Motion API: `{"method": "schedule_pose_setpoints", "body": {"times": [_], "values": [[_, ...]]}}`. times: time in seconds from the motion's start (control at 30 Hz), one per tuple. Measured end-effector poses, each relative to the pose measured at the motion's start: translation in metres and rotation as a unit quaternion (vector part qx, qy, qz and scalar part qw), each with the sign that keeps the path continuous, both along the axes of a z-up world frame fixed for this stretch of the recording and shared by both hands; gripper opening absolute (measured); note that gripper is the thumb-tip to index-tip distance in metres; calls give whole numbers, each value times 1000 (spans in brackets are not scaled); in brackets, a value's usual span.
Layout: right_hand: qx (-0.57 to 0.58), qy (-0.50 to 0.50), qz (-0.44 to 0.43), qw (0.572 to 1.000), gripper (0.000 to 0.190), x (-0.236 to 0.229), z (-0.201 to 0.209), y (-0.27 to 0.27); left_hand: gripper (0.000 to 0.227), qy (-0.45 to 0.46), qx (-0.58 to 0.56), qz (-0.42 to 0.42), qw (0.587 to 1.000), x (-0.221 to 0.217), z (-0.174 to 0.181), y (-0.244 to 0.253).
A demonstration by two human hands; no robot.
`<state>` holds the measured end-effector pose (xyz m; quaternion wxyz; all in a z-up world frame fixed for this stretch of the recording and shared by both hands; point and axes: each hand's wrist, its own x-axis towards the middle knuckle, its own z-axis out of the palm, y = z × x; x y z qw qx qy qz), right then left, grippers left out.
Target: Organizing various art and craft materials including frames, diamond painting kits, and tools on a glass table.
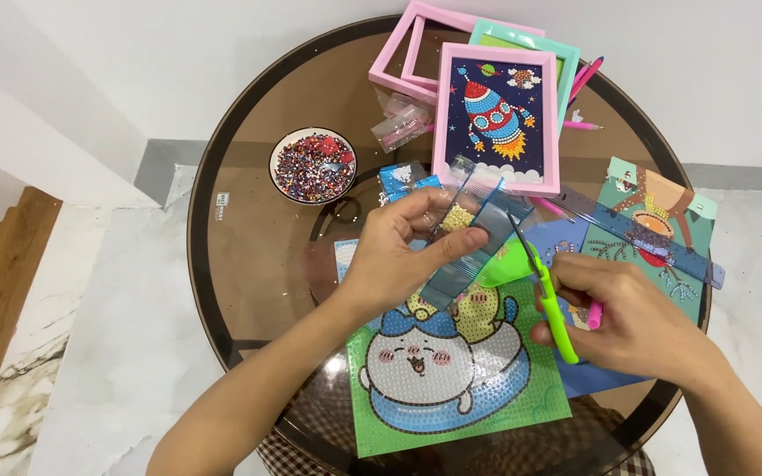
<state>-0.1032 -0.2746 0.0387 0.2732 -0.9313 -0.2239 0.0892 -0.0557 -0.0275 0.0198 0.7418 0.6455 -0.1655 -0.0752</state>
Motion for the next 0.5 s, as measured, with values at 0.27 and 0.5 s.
{"method": "schedule_pose_setpoints", "body": {"times": [0.27,0.5], "values": [[45,-9,19,999,49,-2,-5,0,23,-10,2,0,1000,2,-5,-1],[101,-22,28,994,37,-3,-9,1,29,10,20,19,1000,4,-9,-1]]}}
